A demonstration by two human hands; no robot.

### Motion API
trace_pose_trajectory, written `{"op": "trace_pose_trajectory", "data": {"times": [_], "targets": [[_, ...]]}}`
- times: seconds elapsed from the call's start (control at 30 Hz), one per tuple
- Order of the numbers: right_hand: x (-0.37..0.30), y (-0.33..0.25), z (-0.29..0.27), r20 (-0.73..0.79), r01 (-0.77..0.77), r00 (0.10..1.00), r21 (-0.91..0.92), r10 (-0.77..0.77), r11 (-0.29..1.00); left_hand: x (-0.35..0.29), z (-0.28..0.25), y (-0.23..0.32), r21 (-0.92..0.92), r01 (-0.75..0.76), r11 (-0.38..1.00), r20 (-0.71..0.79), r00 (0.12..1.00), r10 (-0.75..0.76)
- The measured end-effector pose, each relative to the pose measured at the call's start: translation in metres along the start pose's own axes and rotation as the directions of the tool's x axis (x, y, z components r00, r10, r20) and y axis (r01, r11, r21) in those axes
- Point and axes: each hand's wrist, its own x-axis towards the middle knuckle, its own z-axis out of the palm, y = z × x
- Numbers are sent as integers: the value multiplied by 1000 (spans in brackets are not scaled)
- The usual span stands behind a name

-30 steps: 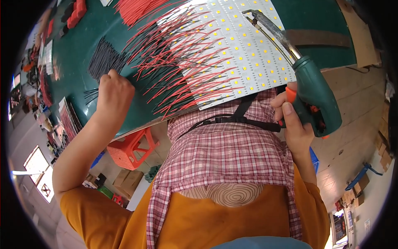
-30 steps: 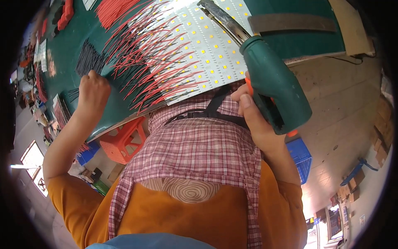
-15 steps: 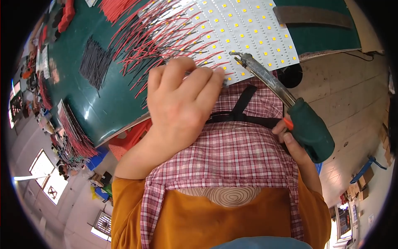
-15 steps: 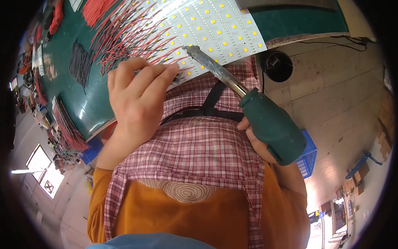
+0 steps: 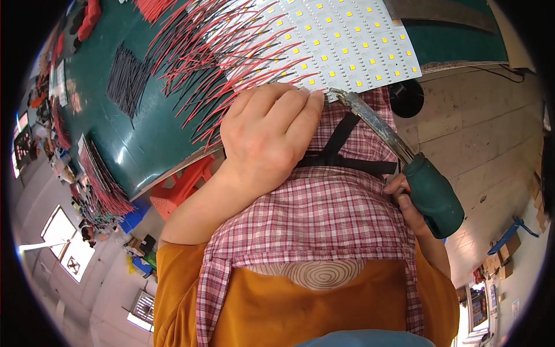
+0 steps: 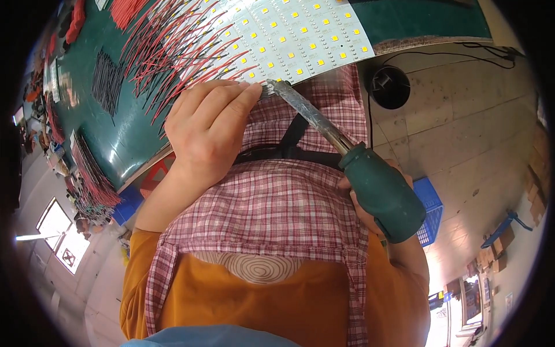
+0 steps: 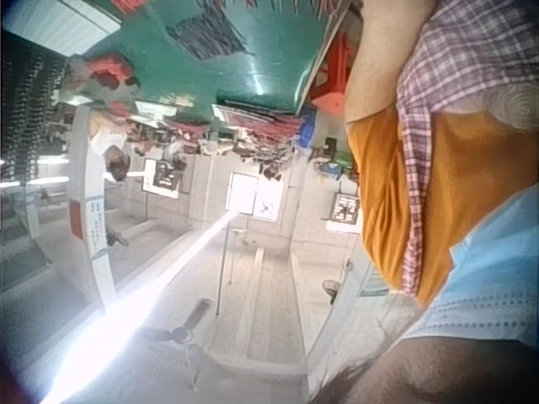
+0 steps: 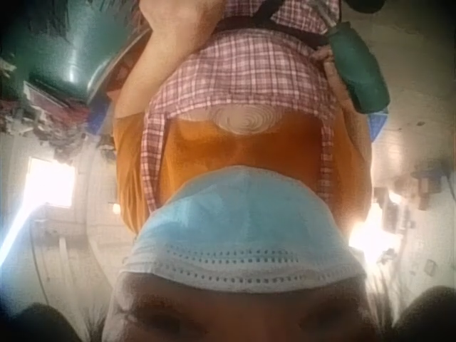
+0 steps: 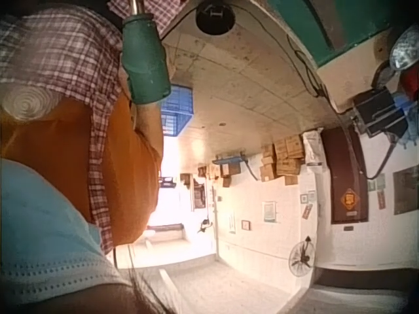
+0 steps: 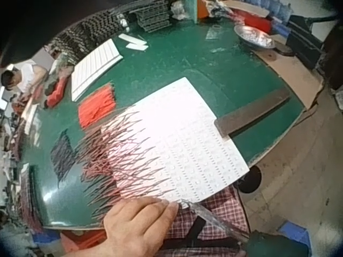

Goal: Soldering red and black wires onto an LED board at a factory workbench.

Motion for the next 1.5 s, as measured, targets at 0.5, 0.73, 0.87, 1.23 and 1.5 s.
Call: {"op": "trace_pose_trajectory", "data": {"times": [0.5,0.73,0.87,1.23,1.5], "targets": [[4,2,3,60,-47,996,-305,68,951,2,0,3,76,-9,997,11,1000,9],[1,17,7,10,-17,1000,348,15,938,2,-1,5,103,-17,995,39,999,13],[10,6,-2,158,-284,959,563,236,776,2,-2,0,28,19,999,58,998,-21],[-5,13,-1,148,-79,983,-173,105,982,2,-2,1,45,5,999,20,1000,-6],[-1,3,-2,90,-175,980,-18,176,984,0,1,0,19,-20,1000,-19,1000,20]]}}
